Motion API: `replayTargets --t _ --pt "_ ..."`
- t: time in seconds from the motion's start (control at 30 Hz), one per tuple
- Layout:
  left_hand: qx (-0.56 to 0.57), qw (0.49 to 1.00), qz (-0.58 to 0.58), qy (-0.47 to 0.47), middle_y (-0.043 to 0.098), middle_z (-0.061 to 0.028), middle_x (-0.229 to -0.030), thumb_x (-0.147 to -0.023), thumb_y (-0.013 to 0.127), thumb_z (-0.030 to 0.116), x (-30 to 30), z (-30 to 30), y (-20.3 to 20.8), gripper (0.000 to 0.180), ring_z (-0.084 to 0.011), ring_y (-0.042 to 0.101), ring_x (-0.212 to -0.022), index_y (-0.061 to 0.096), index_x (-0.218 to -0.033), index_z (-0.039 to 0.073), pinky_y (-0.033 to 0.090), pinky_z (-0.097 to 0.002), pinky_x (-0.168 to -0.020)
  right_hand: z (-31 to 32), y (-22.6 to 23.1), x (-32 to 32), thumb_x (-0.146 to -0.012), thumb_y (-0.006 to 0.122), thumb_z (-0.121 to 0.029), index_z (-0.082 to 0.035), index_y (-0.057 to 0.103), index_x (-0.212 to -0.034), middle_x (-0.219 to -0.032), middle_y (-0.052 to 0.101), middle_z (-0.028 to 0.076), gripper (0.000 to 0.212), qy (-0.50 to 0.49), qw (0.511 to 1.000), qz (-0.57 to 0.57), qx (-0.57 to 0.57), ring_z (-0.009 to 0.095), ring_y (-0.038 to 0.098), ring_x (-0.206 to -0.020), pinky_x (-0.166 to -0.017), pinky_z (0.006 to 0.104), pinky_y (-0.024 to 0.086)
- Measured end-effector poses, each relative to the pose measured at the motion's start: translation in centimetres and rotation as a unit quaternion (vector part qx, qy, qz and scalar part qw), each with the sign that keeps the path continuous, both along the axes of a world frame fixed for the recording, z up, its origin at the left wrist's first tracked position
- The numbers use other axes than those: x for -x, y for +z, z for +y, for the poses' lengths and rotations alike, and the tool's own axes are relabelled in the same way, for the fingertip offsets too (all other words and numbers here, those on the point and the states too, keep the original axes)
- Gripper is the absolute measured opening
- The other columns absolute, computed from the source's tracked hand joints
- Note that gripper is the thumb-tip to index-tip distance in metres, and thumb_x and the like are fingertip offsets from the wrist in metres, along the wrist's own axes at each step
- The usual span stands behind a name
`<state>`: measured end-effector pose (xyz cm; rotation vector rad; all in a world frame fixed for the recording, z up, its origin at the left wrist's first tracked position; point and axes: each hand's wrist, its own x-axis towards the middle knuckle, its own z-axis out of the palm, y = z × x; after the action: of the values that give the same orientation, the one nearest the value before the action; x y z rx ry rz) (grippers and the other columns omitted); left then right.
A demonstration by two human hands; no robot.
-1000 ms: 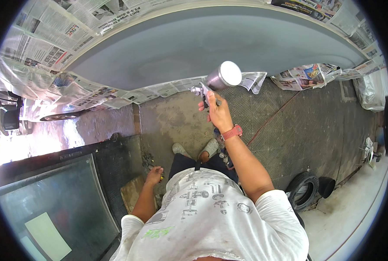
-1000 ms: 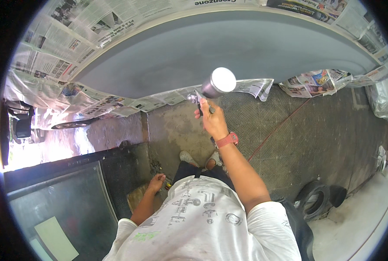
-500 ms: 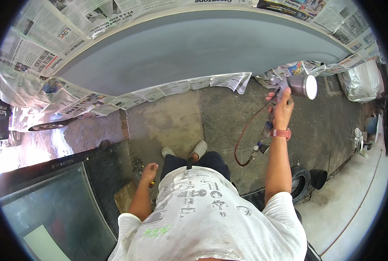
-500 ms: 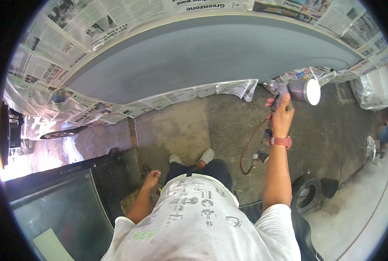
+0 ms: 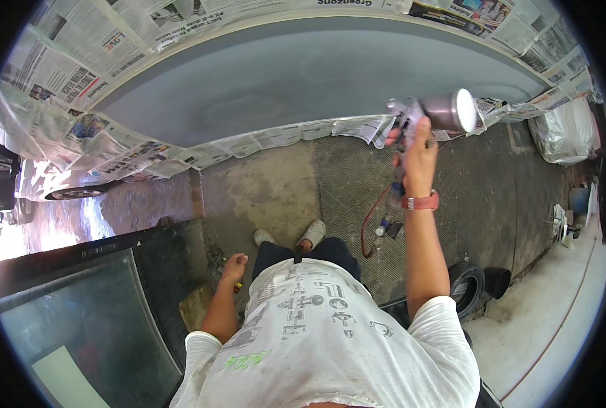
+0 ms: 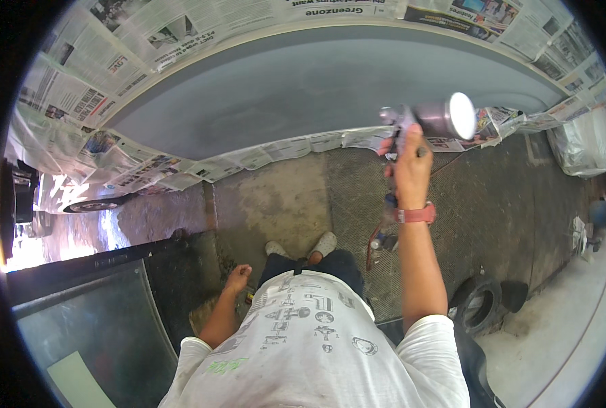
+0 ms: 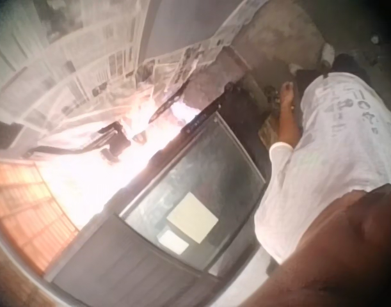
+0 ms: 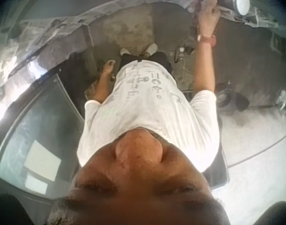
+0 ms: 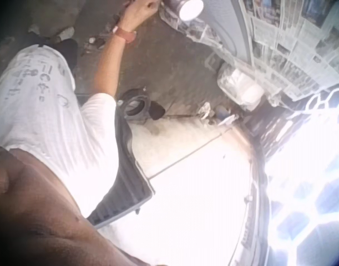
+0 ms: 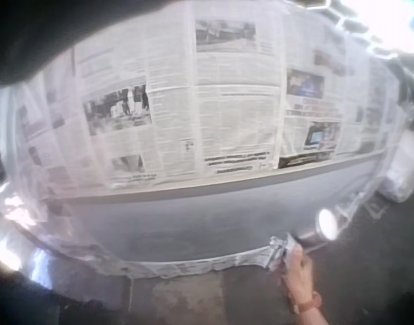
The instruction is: The person uses a spray gun to apply white paint to a large curved car part, likely a bumper, in a workshop. They move along the part, spraying different sections and occasionally touching the surface with their hand.
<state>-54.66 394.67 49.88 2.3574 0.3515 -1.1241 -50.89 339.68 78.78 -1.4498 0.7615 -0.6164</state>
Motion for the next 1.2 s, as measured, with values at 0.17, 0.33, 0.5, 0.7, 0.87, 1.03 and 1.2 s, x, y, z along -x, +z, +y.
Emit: replayTargets --t 0.17,0.33,0.5,0.7,0.87,1.03,1.2 --pt "-0.007 1.0 -0.006 0.019 0.071 -0.0149 -0.144 -0.107 0.068 0.047 1.1 1.3 0.7 0.053 -0.0315 0.067 -0.135 0.068 -0.145 0.01 0.05 -0.044 -0.115 7.5 0.0 -3.4 -0.118 0.039 -0.055 -0.002 0.067 -0.137 -0.092 0.076 0.008 0.064 0.142 0.99 0.014 -0.005 0.013 0.074 -0.078 -0.045 0.0249 0.048" --pt "0.008 1.0 0.008 0.017 0.071 -0.0166 -0.145 -0.108 0.066 0.045 1.9 2.7 0.3 0.055 -0.0333 0.065 -0.137 0.066 -0.147 0.006 0.049 -0.0446 -0.116 11.8 1.0 -5.3 -0.117 0.042 -0.056 0.0 0.068 -0.138 -0.095 0.077 0.01 0.065 0.246 0.967 0.004 -0.059 0.015 0.076 -0.082 -0.046 0.0262 0.049" --pt "0.004 1.0 0.024 0.017 0.069 -0.017 -0.148 -0.109 0.065 0.042 2.6 5.1 -1.4 0.054 -0.0335 0.064 -0.139 0.064 -0.149 0.005 0.048 -0.0452 -0.118 10.3 2.5 -5.9 -0.117 0.044 -0.056 -0.001 0.069 -0.13 -0.092 0.076 0.01 0.062 0.203 0.974 -0.02 -0.097 0.016 0.075 -0.079 -0.047 0.0264 0.048" --pt "0.032 0.997 0.034 0.057 0.069 -0.016 -0.149 -0.11 0.065 0.042 2.1 5.8 -4.2 0.053 -0.032 0.065 -0.138 0.064 -0.149 0.005 0.048 -0.0446 -0.117 1.9 2.4 -2.9 -0.116 0.044 -0.057 0.0 0.068 -0.126 -0.086 0.076 0.01 0.062 0.026 0.999 -0.037 -0.012 0.014 0.074 -0.071 -0.044 0.0249 0.051" --pt "0.032 0.998 0.027 0.039 0.07 -0.0157 -0.146 -0.109 0.066 0.041 0.5 4.2 -2.8 0.051 -0.0306 0.067 -0.135 0.065 -0.147 0.005 0.05 -0.0436 -0.115 -4.7 2.4 1.6 -0.116 0.044 -0.057 0.0 0.068 -0.122 -0.09 0.078 0.011 0.062 -0.087 0.995 -0.042 0.018 0.017 0.076 -0.076 -0.046 0.0274 0.048" --pt "0.043 0.999 -0.007 0.015 0.072 -0.0175 -0.143 -0.109 0.067 0.042 -1.3 4.0 -3.2 0.051 -0.0318 0.068 -0.133 0.067 -0.145 0.006 0.05 -0.0436 -0.114 -7.6 1.5 4.8 -0.116 0.043 -0.059 0.001 0.069 -0.123 -0.095 0.078 0.012 0.066 -0.182 0.982 -0.021 0.051 0.017 0.076 -0.08 -0.048 0.0288 0.049" --pt "0.033 0.999 -0.019 -0.02 0.072 -0.0174 -0.143 -0.108 0.067 0.044 -2.2 1.0 -0.8 0.053 -0.0316 0.068 -0.134 0.067 -0.144 0.005 0.05 -0.0433 -0.115 -5.9 -3.1 6.6 -0.118 0.038 -0.056 0.001 0.068 -0.13 -0.102 0.078 0.009 0.065 -0.143 0.985 -0.03 0.089 0.013 0.068 -0.068 -0.047 0.0256 0.048"
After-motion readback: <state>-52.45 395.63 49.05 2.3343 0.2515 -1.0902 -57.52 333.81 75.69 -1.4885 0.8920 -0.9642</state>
